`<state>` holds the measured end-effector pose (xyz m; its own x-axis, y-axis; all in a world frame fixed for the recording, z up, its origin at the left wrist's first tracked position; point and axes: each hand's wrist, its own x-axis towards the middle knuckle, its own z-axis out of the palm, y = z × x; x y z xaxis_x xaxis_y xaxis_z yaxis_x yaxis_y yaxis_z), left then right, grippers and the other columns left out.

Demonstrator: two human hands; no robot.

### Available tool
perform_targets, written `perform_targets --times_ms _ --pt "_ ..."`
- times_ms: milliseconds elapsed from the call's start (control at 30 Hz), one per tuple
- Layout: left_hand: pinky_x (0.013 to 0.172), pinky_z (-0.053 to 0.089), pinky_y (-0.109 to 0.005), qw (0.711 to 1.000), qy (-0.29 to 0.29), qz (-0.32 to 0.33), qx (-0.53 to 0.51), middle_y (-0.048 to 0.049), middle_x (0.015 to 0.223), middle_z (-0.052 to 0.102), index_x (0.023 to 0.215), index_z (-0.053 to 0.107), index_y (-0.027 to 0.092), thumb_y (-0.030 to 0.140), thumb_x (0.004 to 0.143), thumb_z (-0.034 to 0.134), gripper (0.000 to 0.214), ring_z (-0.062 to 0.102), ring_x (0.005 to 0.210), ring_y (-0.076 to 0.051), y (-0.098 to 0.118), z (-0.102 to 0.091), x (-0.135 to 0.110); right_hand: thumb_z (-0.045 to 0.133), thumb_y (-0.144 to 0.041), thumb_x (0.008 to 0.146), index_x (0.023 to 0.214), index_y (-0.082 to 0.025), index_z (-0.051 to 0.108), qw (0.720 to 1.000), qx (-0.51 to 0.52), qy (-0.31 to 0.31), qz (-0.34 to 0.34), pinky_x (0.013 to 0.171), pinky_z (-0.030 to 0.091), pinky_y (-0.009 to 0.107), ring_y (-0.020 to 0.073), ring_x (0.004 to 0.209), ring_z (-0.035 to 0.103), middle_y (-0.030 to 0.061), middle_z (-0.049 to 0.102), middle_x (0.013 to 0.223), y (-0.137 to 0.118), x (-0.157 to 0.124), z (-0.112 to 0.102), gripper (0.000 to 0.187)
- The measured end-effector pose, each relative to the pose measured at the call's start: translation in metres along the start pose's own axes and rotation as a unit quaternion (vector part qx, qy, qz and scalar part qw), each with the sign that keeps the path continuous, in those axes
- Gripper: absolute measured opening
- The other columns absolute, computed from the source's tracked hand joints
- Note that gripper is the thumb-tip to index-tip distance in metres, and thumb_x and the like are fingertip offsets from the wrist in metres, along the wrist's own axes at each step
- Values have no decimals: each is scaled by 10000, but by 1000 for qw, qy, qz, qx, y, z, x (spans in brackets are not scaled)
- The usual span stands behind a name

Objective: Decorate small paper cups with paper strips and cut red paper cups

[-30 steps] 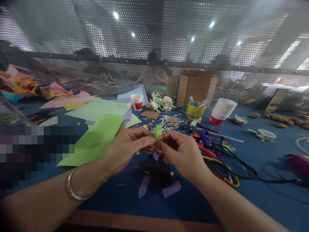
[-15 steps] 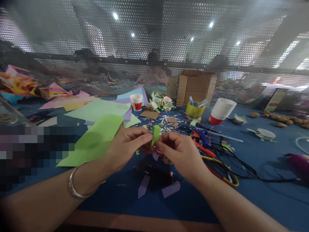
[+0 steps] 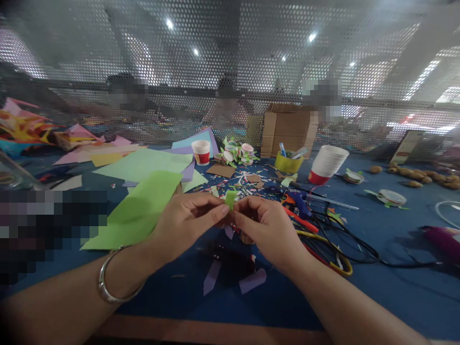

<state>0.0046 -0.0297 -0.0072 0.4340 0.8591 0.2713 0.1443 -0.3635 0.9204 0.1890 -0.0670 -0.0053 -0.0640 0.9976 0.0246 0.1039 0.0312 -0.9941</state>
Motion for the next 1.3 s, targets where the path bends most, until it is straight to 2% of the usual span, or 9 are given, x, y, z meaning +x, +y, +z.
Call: perform_targets --times_ms 200,333,467,567,733,900,1067,1200,1300 --pt "706 521 -252 997 19 31 63 -22 813 757 886 793 196 345 934 668 200 664 751 -144 2 -1 0 868 -507 729 820 -206 699 1000 2 -10 -7 474 415 225 95 534 470 -50 565 633 6 1 -2 357" --pt "693 512 -252 1000 1 9 21 -23 795 734 861 774 189 376 940 662 232 644 738 -139 -3 -2 2 815 -462 814 874 -201 726 996 -59 29 -63 541 433 233 114 618 540 -12 648 716 7 1 -4 282" --pt "703 502 -260 1000 -24 -14 -3 -35 792 736 845 762 177 392 928 668 249 648 752 -149 -4 -3 3 773 -484 863 936 -206 741 990 -83 75 -87 518 406 236 103 577 494 -14 647 718 5 0 -6 290" --pt "663 458 -242 999 -42 -20 8 -24 751 712 798 746 163 339 916 659 229 610 708 -128 0 -1 2 778 -506 856 931 -203 751 990 -67 85 -90 514 412 233 98 572 491 -9 653 741 4 0 -7 312" --pt "620 411 -221 998 -63 -28 16 4 692 657 762 718 147 305 881 670 204 550 660 -101 5 0 1 788 -470 858 851 -205 758 993 -46 63 -91 499 403 215 87 556 477 -27 615 684 5 1 -7 267" --pt "603 421 -232 992 -96 -76 8 -9 708 699 782 701 152 307 869 666 181 596 654 -117 4 0 2 807 -424 848 830 -210 755 992 -44 63 -101 487 388 208 77 550 469 -36 610 681 7 2 -9 221" --pt "587 409 -237 987 -135 -75 41 -21 721 726 741 693 159 311 857 688 191 598 645 -117 6 -2 4 806 -458 843 804 -200 740 992 -24 77 -94 462 388 204 73 521 470 -41 583 638 6 1 -8 269" --pt "618 446 -222 985 -151 -75 40 -17 738 745 741 687 170 318 895 668 214 634 668 -111 7 -3 4 835 -453 812 791 -188 737 994 13 73 -78 451 370 194 65 519 456 -41 575 637 6 3 -9 284" --pt "649 507 -229 981 -165 -99 -4 -16 742 747 769 662 178 348 920 651 227 679 687 -124 5 -2 2 842 -442 809 803 -186 737 995 32 71 -69 453 364 187 60 514 447 -48 563 616 7 3 -10 276"
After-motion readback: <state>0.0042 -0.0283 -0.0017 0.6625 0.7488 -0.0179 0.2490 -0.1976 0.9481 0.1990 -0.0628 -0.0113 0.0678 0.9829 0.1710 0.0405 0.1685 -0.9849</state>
